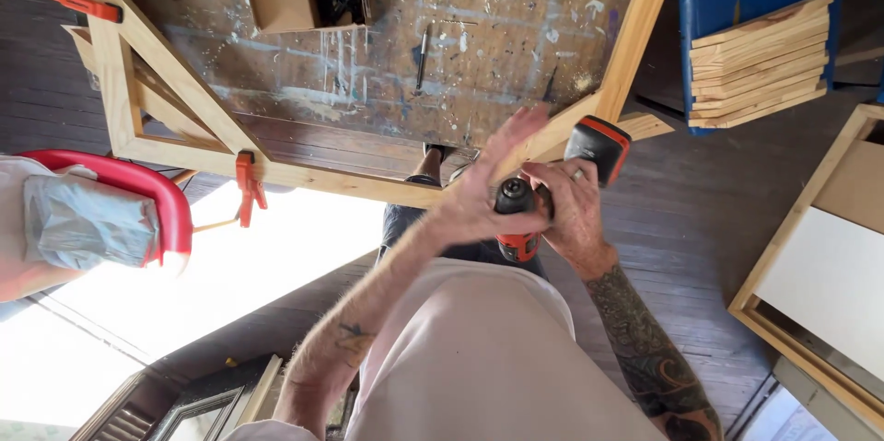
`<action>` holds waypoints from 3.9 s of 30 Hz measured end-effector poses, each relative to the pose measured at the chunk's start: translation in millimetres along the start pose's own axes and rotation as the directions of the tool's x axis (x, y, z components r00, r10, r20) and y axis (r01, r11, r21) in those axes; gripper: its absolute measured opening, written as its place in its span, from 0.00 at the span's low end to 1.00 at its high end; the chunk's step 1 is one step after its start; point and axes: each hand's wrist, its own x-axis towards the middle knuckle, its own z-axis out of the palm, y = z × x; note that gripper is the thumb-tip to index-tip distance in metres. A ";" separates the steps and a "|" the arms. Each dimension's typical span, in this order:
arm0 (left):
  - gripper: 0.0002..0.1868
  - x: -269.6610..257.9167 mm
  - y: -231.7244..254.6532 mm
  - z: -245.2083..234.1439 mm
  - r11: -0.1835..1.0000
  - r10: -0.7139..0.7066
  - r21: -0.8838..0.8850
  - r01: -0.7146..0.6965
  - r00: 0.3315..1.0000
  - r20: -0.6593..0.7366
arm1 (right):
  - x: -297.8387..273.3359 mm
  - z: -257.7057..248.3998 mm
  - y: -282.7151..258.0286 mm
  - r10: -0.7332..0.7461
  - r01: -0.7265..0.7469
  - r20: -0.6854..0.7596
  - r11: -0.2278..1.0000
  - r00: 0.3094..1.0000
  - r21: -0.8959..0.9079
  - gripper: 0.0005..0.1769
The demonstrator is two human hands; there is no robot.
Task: Assembling a wooden frame using spring clamps and a power drill
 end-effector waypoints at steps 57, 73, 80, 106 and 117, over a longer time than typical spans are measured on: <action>0.07 66.1 43.6 0.7 0.913 0.105 -0.388 -0.131 0.991 -0.086 | -34.9 -21.2 -14.7 0.298 -0.292 -0.035 0.948 0.954 0.123 0.30; 0.12 13.6 113.5 52.0 0.913 -0.170 -0.376 0.161 0.985 0.008 | -44.2 -50.9 -24.4 0.059 -0.043 -0.153 0.993 0.986 0.108 0.22; 0.11 8.7 110.8 58.1 0.901 -0.186 -0.399 0.172 0.983 0.002 | -47.6 -57.4 -28.0 0.047 -0.033 -0.156 0.995 0.987 0.093 0.22; 0.09 1.5 106.6 66.5 0.932 -0.124 -0.341 0.119 0.992 0.007 | -65.1 -59.3 -26.1 0.079 -0.052 -0.126 0.977 0.989 0.207 0.24; 0.17 1.6 105.3 64.6 0.895 -0.242 -0.384 0.227 0.970 0.010 | -65.3 -55.3 -19.7 0.110 -0.084 -0.111 0.973 0.988 0.215 0.27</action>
